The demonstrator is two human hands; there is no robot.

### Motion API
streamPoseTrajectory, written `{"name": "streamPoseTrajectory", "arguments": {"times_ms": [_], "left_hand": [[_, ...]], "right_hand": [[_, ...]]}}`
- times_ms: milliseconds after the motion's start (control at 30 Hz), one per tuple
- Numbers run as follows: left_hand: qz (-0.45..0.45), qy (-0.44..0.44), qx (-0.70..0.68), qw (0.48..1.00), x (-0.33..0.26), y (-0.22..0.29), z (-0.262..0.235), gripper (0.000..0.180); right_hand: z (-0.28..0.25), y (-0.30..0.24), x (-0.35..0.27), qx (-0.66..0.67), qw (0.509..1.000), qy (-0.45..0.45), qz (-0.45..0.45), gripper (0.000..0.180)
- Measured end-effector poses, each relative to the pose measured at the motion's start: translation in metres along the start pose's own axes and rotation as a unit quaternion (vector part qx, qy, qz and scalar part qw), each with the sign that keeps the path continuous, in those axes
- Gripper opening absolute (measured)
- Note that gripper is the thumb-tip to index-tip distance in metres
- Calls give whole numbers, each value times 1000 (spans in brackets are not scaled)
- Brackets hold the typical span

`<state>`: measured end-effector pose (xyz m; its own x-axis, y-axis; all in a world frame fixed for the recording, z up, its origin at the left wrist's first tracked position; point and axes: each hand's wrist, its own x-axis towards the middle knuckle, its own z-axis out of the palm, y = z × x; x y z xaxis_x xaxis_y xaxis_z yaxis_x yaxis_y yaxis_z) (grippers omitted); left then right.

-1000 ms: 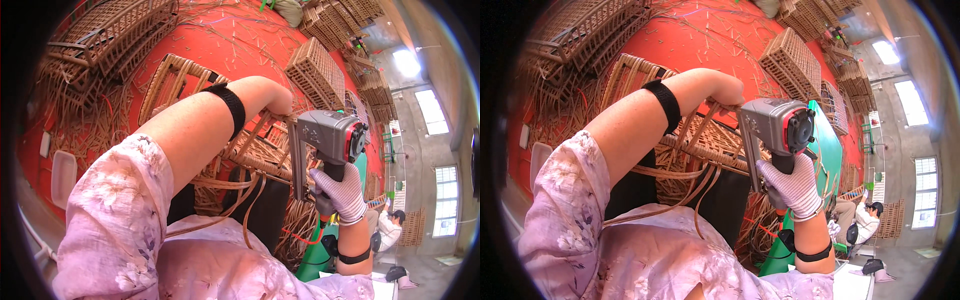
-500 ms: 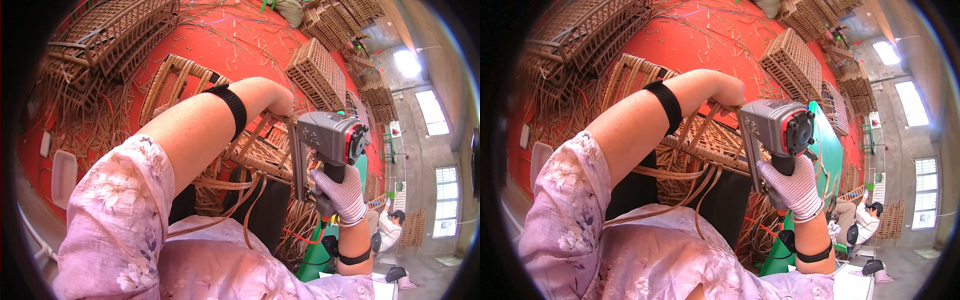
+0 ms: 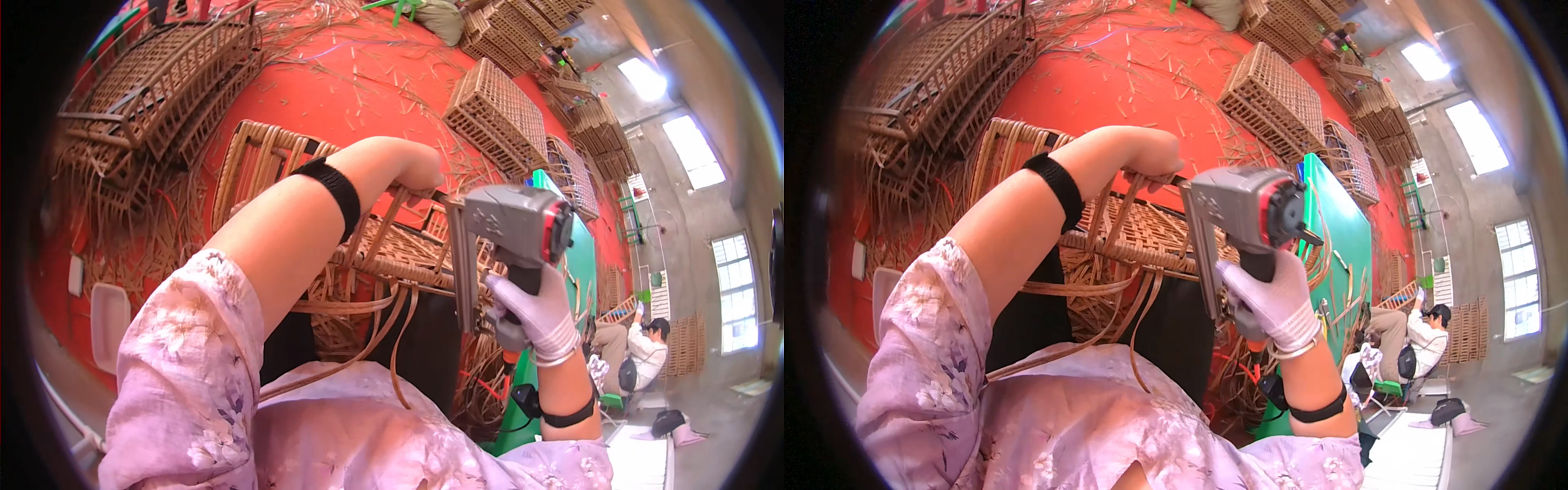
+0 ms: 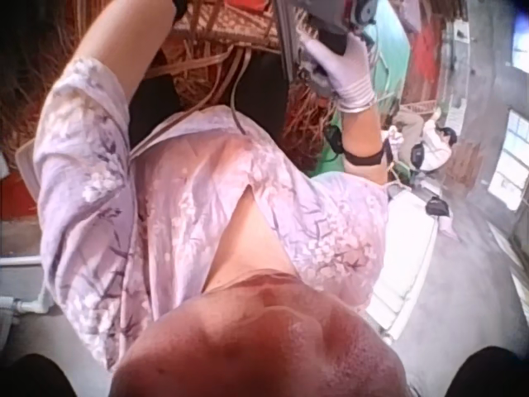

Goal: The recorder is weaving and assembling a wicker furniture frame using bamboo/wicker strips, a pneumatic staple gun, and pliers.

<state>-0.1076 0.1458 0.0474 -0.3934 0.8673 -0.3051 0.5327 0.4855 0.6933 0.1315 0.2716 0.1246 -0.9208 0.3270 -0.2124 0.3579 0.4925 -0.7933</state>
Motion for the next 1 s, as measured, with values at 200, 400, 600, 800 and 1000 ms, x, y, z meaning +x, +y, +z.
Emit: {"name": "streamPoseTrajectory", "arguments": {"times_ms": [200, 400, 600, 800, 1000], "left_hand": [[0, -22, 39, 999, 7, -1, 0, 48], [-8, 7, 0, 1000, 16, -7, 3, 53], [-38, 30, -33, 998, 6, -6, 0, 57], [-63, 56, 5, 996, 6, 6, 3, 59], [-65, 58, 4, 996, 3, 7, 2, 59]], "right_hand": [[-46, 51, -55, 132, 980, 149, 14, 33], [-126, 172, -116, 304, 892, 325, 80, 24], [-163, 304, -177, 459, 749, 446, 172, 22], [-158, 380, -212, 579, 639, 478, 166, 23], [-188, 452, -216, 490, 676, 484, 263, 55]]}}
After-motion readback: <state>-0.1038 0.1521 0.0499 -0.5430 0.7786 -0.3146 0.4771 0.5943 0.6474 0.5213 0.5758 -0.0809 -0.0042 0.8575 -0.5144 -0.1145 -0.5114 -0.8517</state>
